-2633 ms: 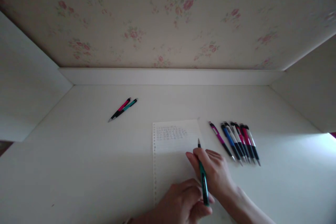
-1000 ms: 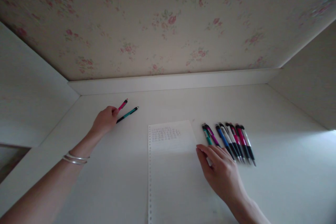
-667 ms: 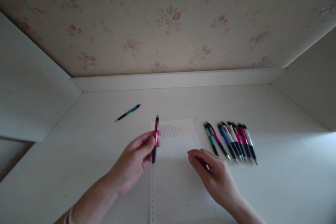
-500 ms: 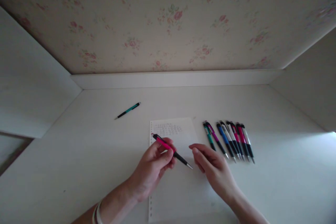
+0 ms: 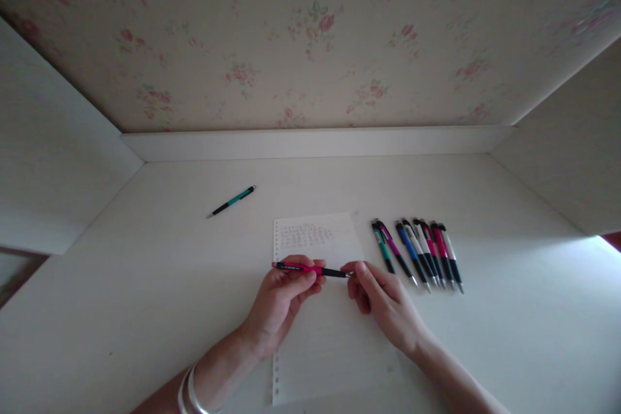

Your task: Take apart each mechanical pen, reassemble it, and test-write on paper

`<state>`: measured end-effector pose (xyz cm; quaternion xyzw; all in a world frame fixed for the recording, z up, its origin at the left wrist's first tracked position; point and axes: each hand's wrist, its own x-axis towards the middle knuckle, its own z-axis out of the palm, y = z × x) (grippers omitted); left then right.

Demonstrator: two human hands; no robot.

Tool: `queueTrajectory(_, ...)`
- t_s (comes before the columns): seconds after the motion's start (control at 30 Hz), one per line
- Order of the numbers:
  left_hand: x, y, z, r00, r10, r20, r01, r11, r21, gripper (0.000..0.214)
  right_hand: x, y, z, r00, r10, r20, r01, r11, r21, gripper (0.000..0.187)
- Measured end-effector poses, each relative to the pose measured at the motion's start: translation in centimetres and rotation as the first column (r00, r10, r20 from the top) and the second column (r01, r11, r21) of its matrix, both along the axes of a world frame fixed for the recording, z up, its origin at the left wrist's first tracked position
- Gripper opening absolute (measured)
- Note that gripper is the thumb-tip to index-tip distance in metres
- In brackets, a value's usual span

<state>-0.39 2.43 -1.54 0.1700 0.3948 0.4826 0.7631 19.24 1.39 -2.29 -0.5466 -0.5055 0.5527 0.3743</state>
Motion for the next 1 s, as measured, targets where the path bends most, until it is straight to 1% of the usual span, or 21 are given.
queueTrajectory(0.13,0.0,0.0,-0.1,1.0,-0.014,-0.014,0.015,1.0,0.014,0.021,-0.1,0.0,-0.4,0.994,-0.061,-0.091,0.06,0.998,-0.018,0.067)
queueTrajectory(0.2,0.0,-0.1,-0.1,1.0,-0.023,-0.021,0.024,0.999,0.024,0.02,-0.1,-0.1,-0.4,0.992,-0.076,-0.097,0.074,0.997,-0.024,0.067)
queueTrajectory(0.3,-0.1,-0.2,-0.3,0.998,-0.048,-0.041,0.05,0.998,0.048,0.019,-0.2,0.0,0.0,1.0,-0.02,0.009,0.02,1.0,-0.002,0.058)
queueTrajectory(0.37,-0.2,-0.4,-0.5,0.993,-0.084,-0.08,0.091,0.991,0.097,0.017,-0.1,0.1,0.3,0.997,0.012,0.081,-0.013,1.0,0.011,0.055)
queueTrajectory(0.43,-0.3,-0.6,-0.7,0.981,-0.114,-0.155,0.143,0.972,0.188,0.017,0.0,0.3,0.5,0.997,-0.013,0.078,0.012,1.0,0.008,0.055)
queueTrajectory(0.5,-0.5,-0.9,-0.9,0.959,-0.139,-0.247,0.211,0.933,0.293,0.019,0.1,0.5,0.4,0.997,-0.079,0.019,0.079,0.997,-0.009,0.056)
queueTrajectory(0.57,-0.6,-1.1,-0.7,0.925,-0.176,-0.336,0.296,0.889,0.351,0.025,0.3,0.5,0.2,0.992,-0.126,-0.021,0.126,0.992,-0.03,0.056)
queueTrajectory(0.63,-0.9,-1.2,-0.2,0.89,-0.223,-0.399,0.37,0.863,0.343,0.032,0.4,0.5,-0.1,0.989,-0.149,-0.019,0.148,0.988,-0.037,0.057)
queueTrajectory(0.7,-1.2,-1.2,0.6,0.863,-0.288,-0.416,0.433,0.846,0.312,0.039,0.4,0.5,-0.2,0.985,-0.172,-0.009,0.172,0.984,-0.039,0.059)
queueTrajectory(0.73,-1.4,-1.1,0.9,0.848,-0.339,-0.407,0.475,0.826,0.302,0.043,0.4,0.5,-0.2,0.982,-0.186,-0.012,0.185,0.982,-0.045,0.06)
queueTrajectory(0.8,-1.6,-0.8,1.4,0.803,-0.466,-0.371,0.577,0.763,0.29,0.05,0.5,0.6,-0.1,0.98,-0.199,-0.027,0.196,0.978,-0.071,0.061)
queueTrajectory(0.83,-1.7,-0.7,1.5,0.778,-0.518,-0.355,0.617,0.736,0.279,0.053,0.4,0.6,0.0,0.983,-0.184,-0.024,0.182,0.98,-0.078,0.061)
queueTrajectory(0.87,-1.6,-0.6,1.5,0.758,-0.551,-0.35,0.643,0.721,0.258,0.054,0.4,0.6,0.1,0.988,-0.154,-0.004,0.153,0.985,-0.074,0.06)
queueTrajectory(0.9,-1.5,-0.5,1.4,0.746,-0.558,-0.364,0.652,0.722,0.231,0.054,0.3,0.6,0.2,0.993,-0.111,0.033,0.112,0.992,-0.051,0.059)
queueTrajectory(0.93,-1.3,-0.5,1.1,0.743,-0.544,-0.391,0.645,0.737,0.2,0.055,0.2,0.6,0.3,0.994,-0.06,0.086,0.062,0.998,-0.011,0.058)
queueTrajectory(0.97,-1.0,-0.5,0.9,0.725,-0.523,-0.447,0.644,0.745,0.174,0.052,0.1,0.5,0.3,0.989,-0.012,0.149,0.007,0.999,0.038,0.057)
queueTrajectory(1.0,-0.8,-0.5,0.6,0.701,-0.502,-0.507,0.647,0.747,0.154,0.045,0.0,0.4,0.2,0.977,0.025,0.214,-0.044,0.995,0.084,0.056)
